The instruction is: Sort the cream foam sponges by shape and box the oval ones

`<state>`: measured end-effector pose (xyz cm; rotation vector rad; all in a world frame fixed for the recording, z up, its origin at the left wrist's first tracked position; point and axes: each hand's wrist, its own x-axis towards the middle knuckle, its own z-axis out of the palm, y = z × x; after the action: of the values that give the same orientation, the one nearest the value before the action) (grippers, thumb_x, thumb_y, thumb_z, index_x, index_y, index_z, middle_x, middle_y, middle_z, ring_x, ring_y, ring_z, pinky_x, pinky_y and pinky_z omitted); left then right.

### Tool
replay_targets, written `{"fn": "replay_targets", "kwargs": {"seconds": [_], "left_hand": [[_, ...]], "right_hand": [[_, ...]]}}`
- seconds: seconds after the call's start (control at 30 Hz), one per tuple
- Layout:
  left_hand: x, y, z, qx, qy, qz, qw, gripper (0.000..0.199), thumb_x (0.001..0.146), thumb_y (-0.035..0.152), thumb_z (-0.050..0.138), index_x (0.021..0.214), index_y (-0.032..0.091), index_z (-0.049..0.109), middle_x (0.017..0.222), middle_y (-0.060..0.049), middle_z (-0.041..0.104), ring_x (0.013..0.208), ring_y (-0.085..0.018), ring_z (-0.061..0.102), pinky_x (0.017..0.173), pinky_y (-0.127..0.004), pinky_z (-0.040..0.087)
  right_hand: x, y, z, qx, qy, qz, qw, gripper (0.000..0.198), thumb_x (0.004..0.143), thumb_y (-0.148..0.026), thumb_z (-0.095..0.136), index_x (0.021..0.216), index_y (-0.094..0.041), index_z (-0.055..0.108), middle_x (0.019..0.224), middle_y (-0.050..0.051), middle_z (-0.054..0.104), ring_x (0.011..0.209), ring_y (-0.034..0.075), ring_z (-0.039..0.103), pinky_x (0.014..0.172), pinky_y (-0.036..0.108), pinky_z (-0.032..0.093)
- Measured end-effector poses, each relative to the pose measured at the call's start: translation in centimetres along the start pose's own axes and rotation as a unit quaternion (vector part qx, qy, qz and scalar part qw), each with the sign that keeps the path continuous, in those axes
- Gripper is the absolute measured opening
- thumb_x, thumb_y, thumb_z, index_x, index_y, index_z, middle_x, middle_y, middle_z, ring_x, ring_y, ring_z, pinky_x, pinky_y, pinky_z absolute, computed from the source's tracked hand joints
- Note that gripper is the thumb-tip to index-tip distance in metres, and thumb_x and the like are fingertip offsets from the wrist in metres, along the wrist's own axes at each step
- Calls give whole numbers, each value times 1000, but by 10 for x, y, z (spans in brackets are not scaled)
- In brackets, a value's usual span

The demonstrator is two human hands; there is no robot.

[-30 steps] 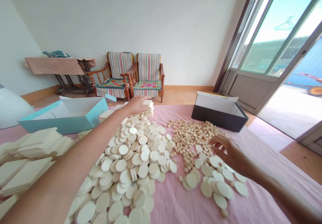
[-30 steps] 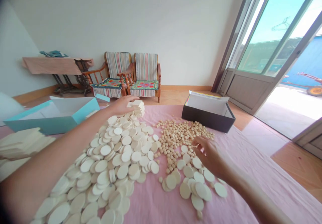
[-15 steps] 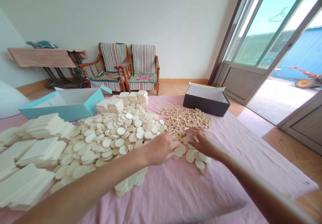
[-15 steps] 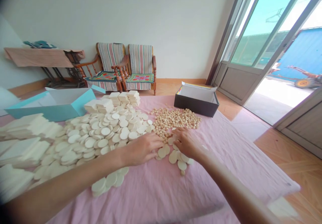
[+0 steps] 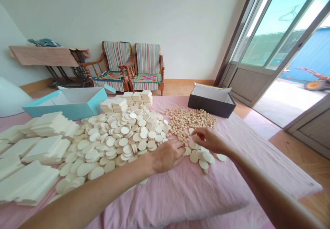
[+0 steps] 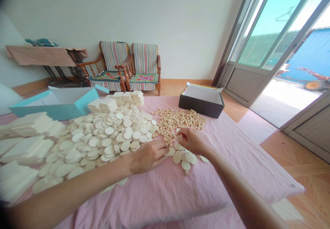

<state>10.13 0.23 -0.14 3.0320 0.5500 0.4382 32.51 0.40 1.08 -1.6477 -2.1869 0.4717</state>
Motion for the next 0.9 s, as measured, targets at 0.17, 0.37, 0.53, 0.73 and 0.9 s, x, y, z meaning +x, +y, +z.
{"fn": "replay_targets", "kwargs": {"seconds": [0.17,0.37,0.53,0.73,0.9], "left_hand": [[2,-1,7,36,1,-16,999,22,94,20,40,81,14,58,83,-9,61,82,-20,58,78,-33,47],[10,0,5,68,-2,-37,997,12,89,13,46,85,13,57,83,-8,62,81,-21,59,79,-34,47],[7,-1,0,26,5,-90,996,10,86,12,48,88,15,57,86,-7,64,82,-21,61,74,-32,48],[-20,-31,-33,4,123,-206,971,17,86,14,46,92,19,62,88,-5,66,84,-18,63,76,-29,48],[-58,-68,-67,116,229,-306,917,21,83,15,49,98,18,64,97,-8,66,93,-23,61,85,-36,48]], "right_hand": [[-4,-14,2,-63,-75,64,993,9,70,-21,56,71,-18,64,64,1,61,59,12,49,54,23,29],[0,-16,10,-92,-76,75,990,11,68,-20,58,78,-18,62,73,3,64,64,14,52,55,24,28],[1,-20,6,-100,-89,70,989,9,69,-20,59,77,-18,61,75,3,65,65,13,53,56,23,28],[-1,-21,1,-49,-93,43,994,3,69,-20,59,72,-18,60,67,-1,61,58,10,50,51,22,27],[2,-22,-3,-43,-116,53,991,8,68,-23,59,72,-17,62,63,-2,59,56,10,48,50,22,26]]}}
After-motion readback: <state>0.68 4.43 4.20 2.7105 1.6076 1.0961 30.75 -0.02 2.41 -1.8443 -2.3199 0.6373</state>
